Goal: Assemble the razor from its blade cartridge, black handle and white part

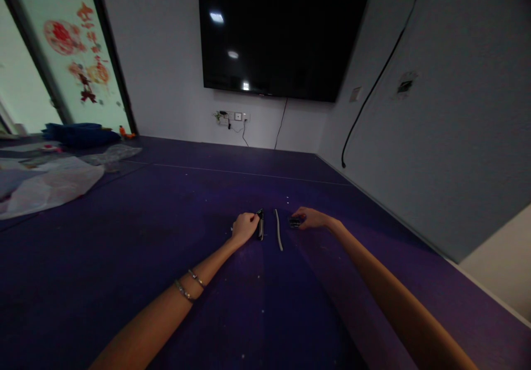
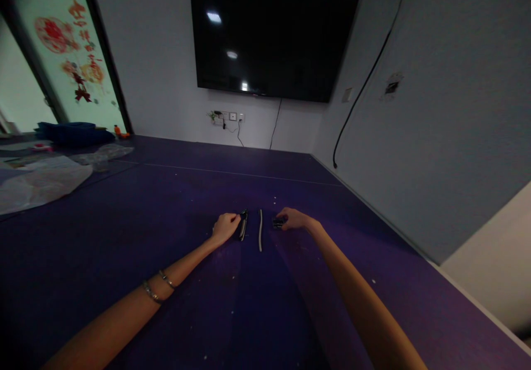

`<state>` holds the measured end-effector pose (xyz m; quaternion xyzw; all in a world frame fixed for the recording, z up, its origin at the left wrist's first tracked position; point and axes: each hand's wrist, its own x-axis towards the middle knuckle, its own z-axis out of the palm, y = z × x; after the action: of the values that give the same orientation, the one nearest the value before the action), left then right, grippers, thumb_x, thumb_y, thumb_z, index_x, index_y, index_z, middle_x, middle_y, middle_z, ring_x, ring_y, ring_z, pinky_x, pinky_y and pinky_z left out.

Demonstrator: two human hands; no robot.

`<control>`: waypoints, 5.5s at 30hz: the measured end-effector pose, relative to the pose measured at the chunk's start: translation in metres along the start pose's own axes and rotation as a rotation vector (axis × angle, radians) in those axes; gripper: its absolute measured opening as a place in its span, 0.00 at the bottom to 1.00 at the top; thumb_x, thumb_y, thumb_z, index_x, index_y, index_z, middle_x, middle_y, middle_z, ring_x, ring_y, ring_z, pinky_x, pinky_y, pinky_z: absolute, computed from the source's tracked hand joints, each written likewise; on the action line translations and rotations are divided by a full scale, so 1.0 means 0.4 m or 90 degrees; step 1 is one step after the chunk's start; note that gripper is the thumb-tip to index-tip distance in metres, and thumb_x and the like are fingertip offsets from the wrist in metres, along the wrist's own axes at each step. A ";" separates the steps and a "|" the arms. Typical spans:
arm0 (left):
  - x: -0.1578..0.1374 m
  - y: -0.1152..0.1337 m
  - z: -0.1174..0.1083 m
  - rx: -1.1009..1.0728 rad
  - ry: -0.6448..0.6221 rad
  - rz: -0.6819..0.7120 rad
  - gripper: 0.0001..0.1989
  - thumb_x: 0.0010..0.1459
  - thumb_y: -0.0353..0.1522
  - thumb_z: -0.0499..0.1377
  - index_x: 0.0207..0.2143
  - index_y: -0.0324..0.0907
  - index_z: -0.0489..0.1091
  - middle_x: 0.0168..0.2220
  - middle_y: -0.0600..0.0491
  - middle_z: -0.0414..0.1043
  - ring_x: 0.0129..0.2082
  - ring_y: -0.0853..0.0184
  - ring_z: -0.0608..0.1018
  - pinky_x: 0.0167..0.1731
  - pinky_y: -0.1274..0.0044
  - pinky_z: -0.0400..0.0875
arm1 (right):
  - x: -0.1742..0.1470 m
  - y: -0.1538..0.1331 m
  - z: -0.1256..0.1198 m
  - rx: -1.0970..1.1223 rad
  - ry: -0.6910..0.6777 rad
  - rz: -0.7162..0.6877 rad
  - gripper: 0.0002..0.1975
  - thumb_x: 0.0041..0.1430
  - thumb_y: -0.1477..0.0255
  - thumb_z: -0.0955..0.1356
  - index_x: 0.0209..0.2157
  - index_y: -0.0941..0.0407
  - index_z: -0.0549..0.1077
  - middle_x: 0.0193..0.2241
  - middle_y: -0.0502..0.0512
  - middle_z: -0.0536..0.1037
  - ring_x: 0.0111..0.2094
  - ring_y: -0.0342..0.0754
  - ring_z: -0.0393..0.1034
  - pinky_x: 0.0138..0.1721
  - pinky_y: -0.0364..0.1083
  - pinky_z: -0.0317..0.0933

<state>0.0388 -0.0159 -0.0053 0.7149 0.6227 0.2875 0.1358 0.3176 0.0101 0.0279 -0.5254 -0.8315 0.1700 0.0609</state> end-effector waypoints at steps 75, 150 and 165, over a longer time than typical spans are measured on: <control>0.083 -0.184 -0.091 0.303 0.042 -0.023 0.21 0.57 0.37 0.44 0.47 0.37 0.65 0.51 0.39 0.63 0.53 0.50 0.62 0.48 0.62 0.56 | -0.124 0.073 0.153 -0.064 0.316 0.083 0.21 0.58 0.72 0.57 0.50 0.60 0.68 0.53 0.59 0.66 0.56 0.50 0.57 0.58 0.52 0.49; 0.100 -0.097 -0.093 -0.537 -0.243 -0.350 0.13 0.58 0.33 0.46 0.20 0.40 0.56 0.09 0.61 0.49 0.07 0.78 0.52 0.09 0.84 0.42 | -0.128 0.059 0.150 -0.075 0.340 0.085 0.21 0.58 0.71 0.57 0.50 0.61 0.69 0.52 0.61 0.67 0.55 0.50 0.59 0.56 0.49 0.52; 0.101 -0.078 -0.107 -0.551 -0.256 -0.309 0.13 0.58 0.33 0.47 0.21 0.40 0.57 0.09 0.61 0.50 0.07 0.78 0.53 0.09 0.84 0.43 | -0.132 0.047 0.147 -0.057 0.350 0.090 0.20 0.57 0.72 0.58 0.49 0.60 0.70 0.52 0.60 0.68 0.54 0.50 0.60 0.56 0.50 0.52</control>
<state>-0.0090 0.0220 0.0215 0.4699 0.5561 0.3356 0.5978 0.3404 -0.0425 -0.0296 -0.6106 -0.7518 -0.0115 0.2486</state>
